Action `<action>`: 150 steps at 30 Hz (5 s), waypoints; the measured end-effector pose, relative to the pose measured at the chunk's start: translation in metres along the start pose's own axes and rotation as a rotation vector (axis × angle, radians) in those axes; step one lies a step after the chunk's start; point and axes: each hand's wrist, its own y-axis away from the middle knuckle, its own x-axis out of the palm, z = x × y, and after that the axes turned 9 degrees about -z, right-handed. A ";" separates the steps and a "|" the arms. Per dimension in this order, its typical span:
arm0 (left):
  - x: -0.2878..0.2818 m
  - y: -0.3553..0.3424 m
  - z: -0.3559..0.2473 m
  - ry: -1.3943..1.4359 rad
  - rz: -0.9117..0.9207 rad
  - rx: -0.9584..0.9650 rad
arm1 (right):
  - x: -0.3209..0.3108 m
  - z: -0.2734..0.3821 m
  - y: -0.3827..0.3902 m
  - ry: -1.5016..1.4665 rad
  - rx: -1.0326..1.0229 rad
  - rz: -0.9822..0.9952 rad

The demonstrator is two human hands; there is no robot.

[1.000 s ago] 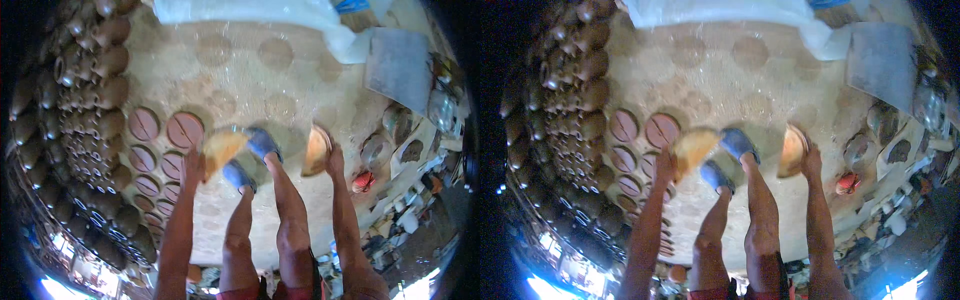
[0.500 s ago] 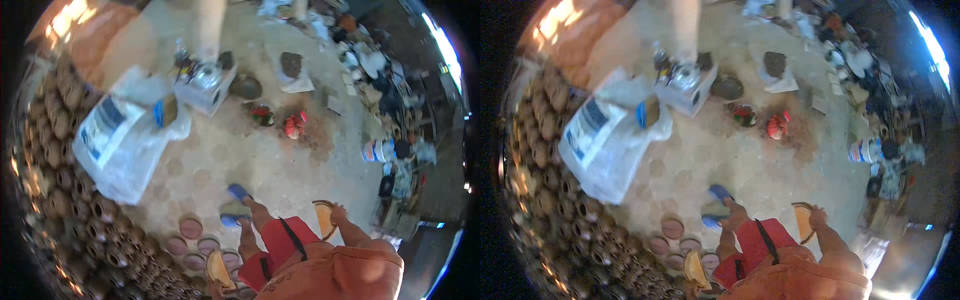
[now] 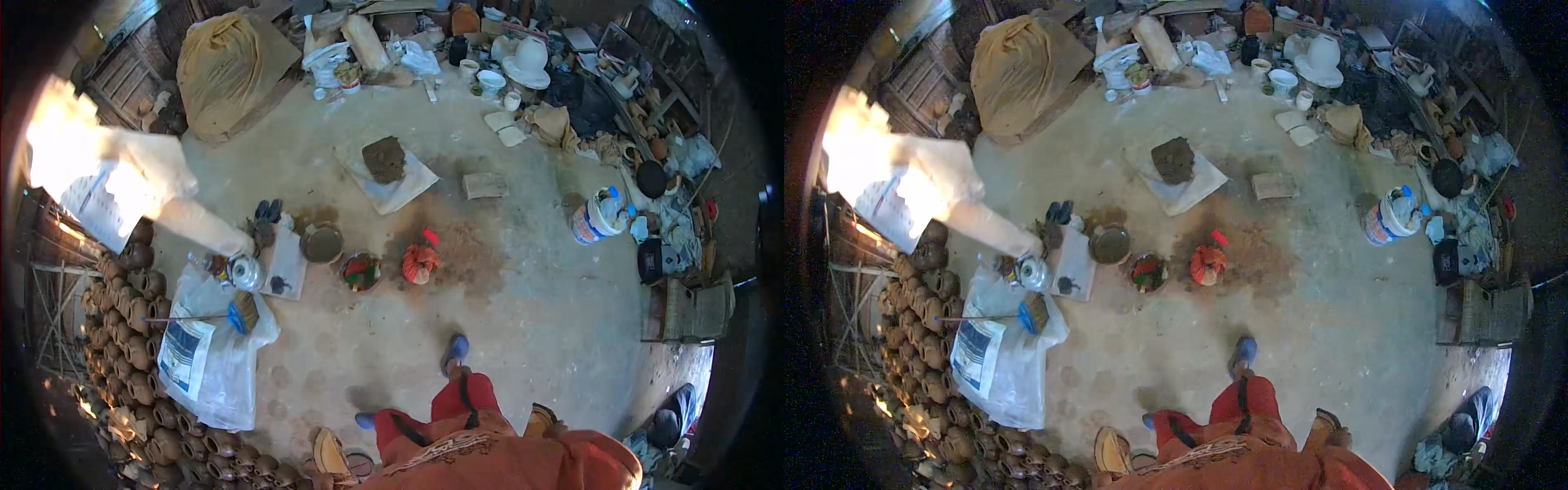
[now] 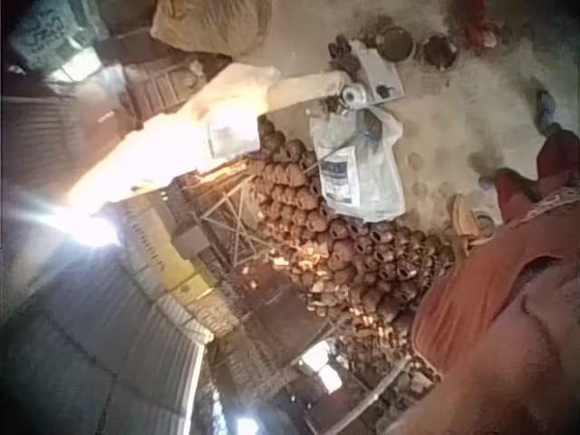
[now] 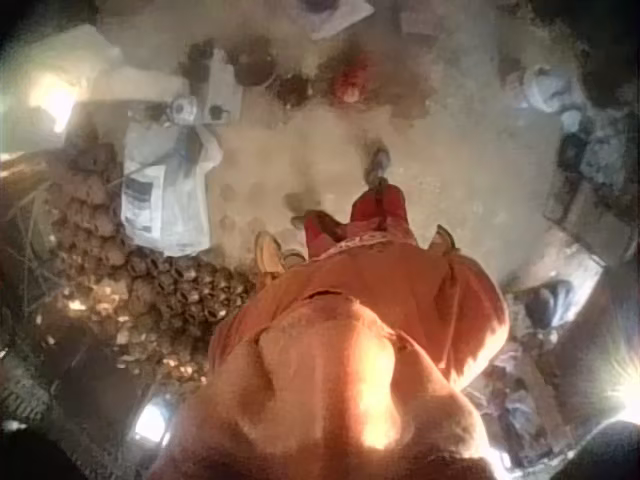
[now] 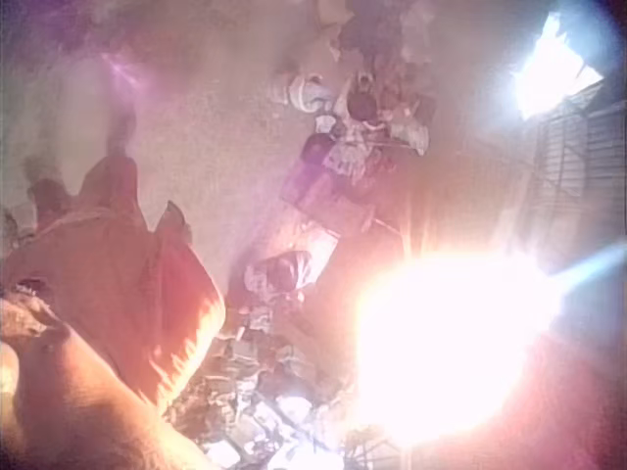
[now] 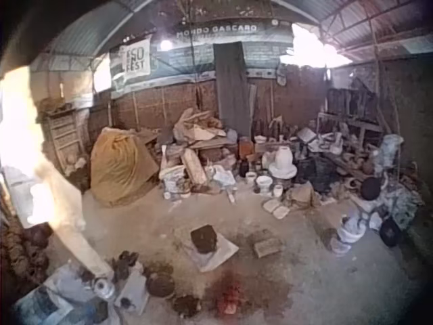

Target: The person shapes a clay base by hand on a wooden wheel, using a damp cloth to smooth the edges and pressing clay into the center to form a small bowl.

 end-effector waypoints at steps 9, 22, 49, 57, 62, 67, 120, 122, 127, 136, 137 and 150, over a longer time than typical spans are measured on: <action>0.062 0.094 -0.229 0.067 0.058 -0.042 | -0.156 0.051 -0.202 -0.053 -0.054 0.019; 0.203 0.064 -0.493 0.380 -0.017 -0.287 | -0.454 0.385 -0.435 0.063 -0.402 -0.392; 0.577 0.391 -1.016 1.814 -0.904 -1.711 | -0.634 1.087 -0.192 0.370 -2.575 -0.568; 0.641 0.276 -1.078 1.895 -0.860 -1.887 | -0.387 0.912 -0.134 0.993 -2.935 -0.231; 0.732 0.182 -1.094 1.822 -0.963 -1.967 | -0.245 0.868 -0.247 1.395 -2.917 -0.125; 0.769 0.089 -1.061 1.710 -0.882 -1.946 | -0.112 0.917 -0.374 1.424 -2.853 -0.006; 0.835 0.090 -0.896 1.272 -0.564 -1.064 | 0.042 1.054 -0.280 1.842 -3.126 0.208; 0.824 0.180 -0.889 1.163 -0.412 -1.200 | -0.004 0.985 -0.277 1.814 -3.335 -0.053; 0.720 0.226 -0.858 0.450 -0.521 -0.941 | -0.113 0.995 -0.119 0.891 -3.948 -0.578; 0.908 -0.020 -0.939 1.549 -1.149 -0.515 | -0.061 1.037 -0.318 1.644 -3.571 0.348; 0.911 -0.043 -0.941 1.570 -1.152 -0.505 | -0.047 1.042 -0.340 1.758 -3.454 0.323; 0.866 -0.149 -0.952 1.581 -0.856 -0.456 | 0.053 1.090 -0.507 1.597 -3.017 0.552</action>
